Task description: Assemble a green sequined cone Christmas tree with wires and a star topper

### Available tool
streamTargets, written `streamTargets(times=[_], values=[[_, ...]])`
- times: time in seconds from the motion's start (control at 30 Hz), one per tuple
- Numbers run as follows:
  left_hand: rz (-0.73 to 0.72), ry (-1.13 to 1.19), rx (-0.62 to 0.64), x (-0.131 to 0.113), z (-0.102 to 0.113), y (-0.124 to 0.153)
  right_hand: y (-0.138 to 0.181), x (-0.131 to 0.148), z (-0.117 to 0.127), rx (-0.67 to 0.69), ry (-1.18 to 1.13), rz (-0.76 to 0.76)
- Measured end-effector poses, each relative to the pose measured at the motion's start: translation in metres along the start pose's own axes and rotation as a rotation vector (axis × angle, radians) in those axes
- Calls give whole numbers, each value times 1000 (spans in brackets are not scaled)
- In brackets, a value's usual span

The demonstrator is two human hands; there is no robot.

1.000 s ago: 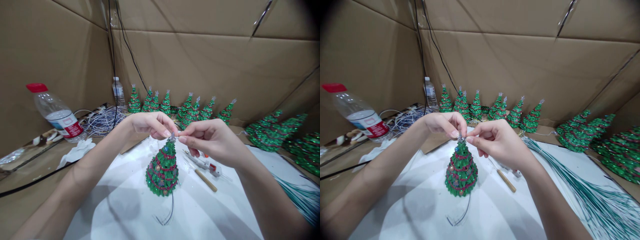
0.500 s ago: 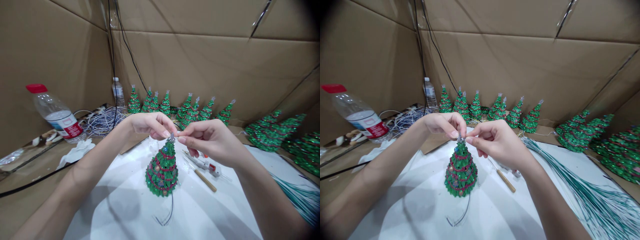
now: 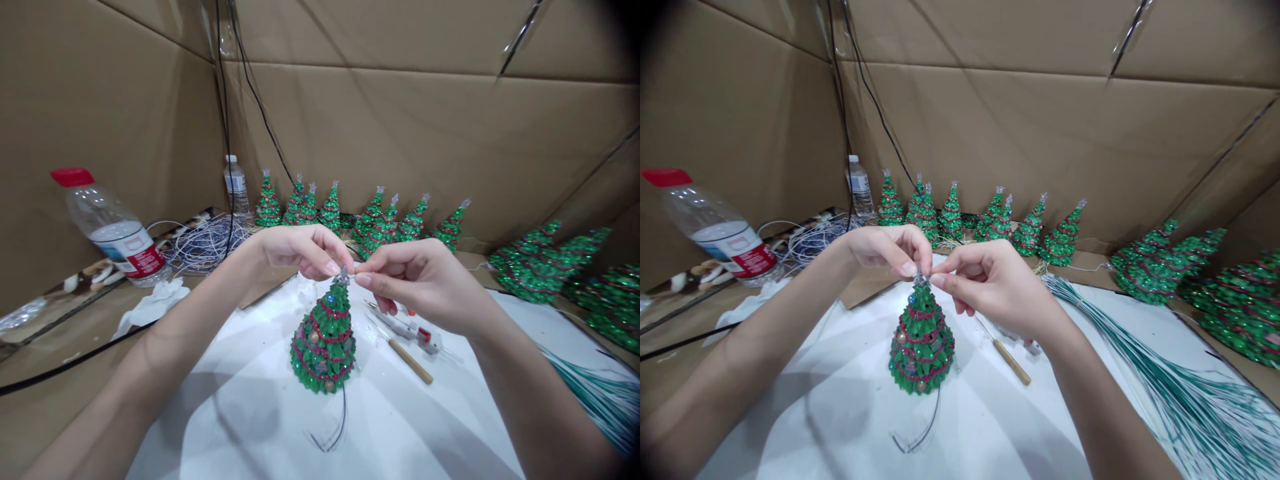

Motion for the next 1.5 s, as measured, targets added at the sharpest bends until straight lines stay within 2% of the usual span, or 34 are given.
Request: streamTargets(times=[1.5], values=[[5, -4, 0, -1, 0, 0, 0, -1, 0, 7, -33, 9]])
Point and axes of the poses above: each hand's wrist, its own y-axis away from the middle knuckle, its own z-axis out of the back of the hand, x = y × z, the point moved 3 cm from there along -y, towards the middle knuckle, and after that the axes turned 6 degrees about x, right-handed, at the moved point
